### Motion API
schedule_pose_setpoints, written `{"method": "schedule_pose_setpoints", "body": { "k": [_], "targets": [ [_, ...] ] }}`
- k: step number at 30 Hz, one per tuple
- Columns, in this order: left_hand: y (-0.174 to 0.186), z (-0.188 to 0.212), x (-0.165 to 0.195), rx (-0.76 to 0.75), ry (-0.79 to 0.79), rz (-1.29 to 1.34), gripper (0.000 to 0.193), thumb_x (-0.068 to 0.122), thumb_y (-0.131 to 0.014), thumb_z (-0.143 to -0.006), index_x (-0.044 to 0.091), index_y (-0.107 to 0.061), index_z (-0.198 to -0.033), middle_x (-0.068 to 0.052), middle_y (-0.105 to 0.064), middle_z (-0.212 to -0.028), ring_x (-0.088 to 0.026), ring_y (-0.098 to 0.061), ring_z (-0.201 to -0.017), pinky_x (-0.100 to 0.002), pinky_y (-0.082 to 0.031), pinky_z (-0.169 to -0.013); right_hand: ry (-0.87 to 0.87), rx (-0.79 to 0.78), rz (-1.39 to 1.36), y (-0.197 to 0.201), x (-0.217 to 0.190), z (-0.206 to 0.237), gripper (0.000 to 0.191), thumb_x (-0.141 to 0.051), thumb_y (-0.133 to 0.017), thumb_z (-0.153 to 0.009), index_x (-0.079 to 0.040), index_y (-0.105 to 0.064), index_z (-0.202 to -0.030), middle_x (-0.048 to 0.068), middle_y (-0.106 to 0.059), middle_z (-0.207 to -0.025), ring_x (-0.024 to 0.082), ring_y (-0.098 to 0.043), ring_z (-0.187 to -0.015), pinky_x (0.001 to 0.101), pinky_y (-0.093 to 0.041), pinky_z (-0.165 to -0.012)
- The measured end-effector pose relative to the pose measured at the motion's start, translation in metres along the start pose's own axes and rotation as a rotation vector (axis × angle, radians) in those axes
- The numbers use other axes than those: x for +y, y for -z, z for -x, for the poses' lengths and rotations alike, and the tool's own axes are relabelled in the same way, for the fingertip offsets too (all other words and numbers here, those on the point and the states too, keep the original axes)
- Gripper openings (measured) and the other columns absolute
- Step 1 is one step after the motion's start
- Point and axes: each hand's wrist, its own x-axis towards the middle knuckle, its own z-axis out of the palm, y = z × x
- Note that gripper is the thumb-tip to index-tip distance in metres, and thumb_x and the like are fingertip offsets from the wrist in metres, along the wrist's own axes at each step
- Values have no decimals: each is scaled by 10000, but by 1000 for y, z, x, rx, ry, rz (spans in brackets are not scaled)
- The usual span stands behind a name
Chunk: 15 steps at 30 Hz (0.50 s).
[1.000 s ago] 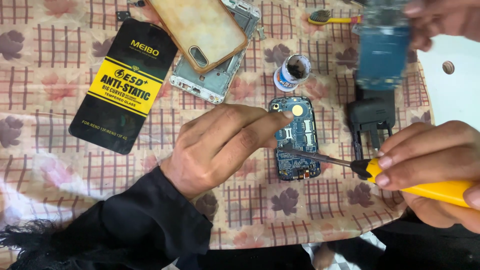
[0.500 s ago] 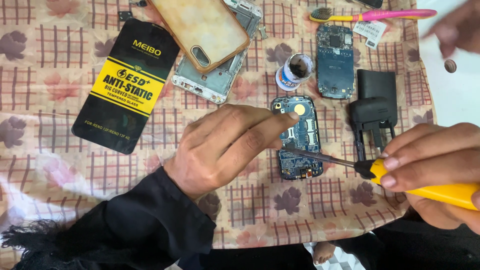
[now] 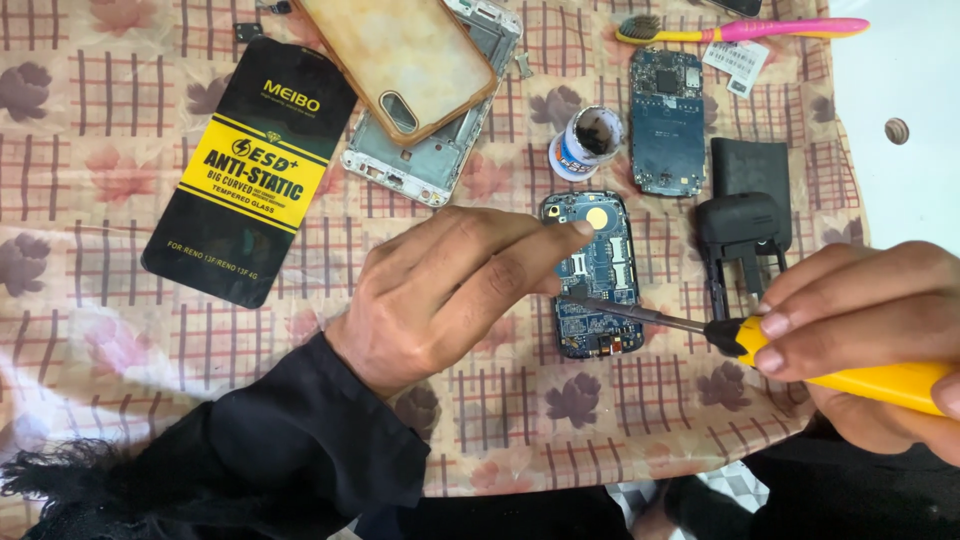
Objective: The person uses a soldering iron to work on a smartphone motherboard, applying heat to various components and joints. The hands hold the board steady while the tool is applied to specific areas on the circuit board.
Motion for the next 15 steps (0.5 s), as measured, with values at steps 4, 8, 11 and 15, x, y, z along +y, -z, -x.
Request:
{"method": "schedule_pose_setpoints", "body": {
  "k": [4,8,11,15],
  "targets": [
    [1,0,1,0,17,16,384,36,-822,-954,19,-635,-1288,-66,-688,-1107,-197,-710,-996,-336,-623,-841,118,38,-69,-6,0,-30,314,-125,-717,-928,-197,-545,-1180,-39,-697,-1018,161,-710,-957,353,-674,-831],
    [1,1,0,1,12,8,387,38,-827,-957,19,-633,-1291,-65,-686,-1108,-197,-709,-998,-336,-625,-846,130,42,-69,-10,-2,-40,367,-146,-726,-920,-216,-529,-1222,-38,-705,-1022,155,-727,-969,356,-660,-809],
    [0,1,-1,2,1,2,396,36,-825,-956,20,-631,-1301,-62,-682,-1116,-194,-709,-1005,-333,-627,-853,-44,-61,-66,7,-7,-21,234,-177,-692,-905,-204,-610,-1123,-14,-695,-1021,146,-733,-974,344,-672,-820],
    [-1,2,-1,0,2,-2,400,44,-822,-959,29,-634,-1312,-57,-679,-1113,-191,-711,-1007,-335,-635,-870,-17,-50,5,12,8,4,129,-232,-767,-886,-199,-687,-982,-24,-704,-1005,76,-766,-915,287,-645,-809]
  ]
}}
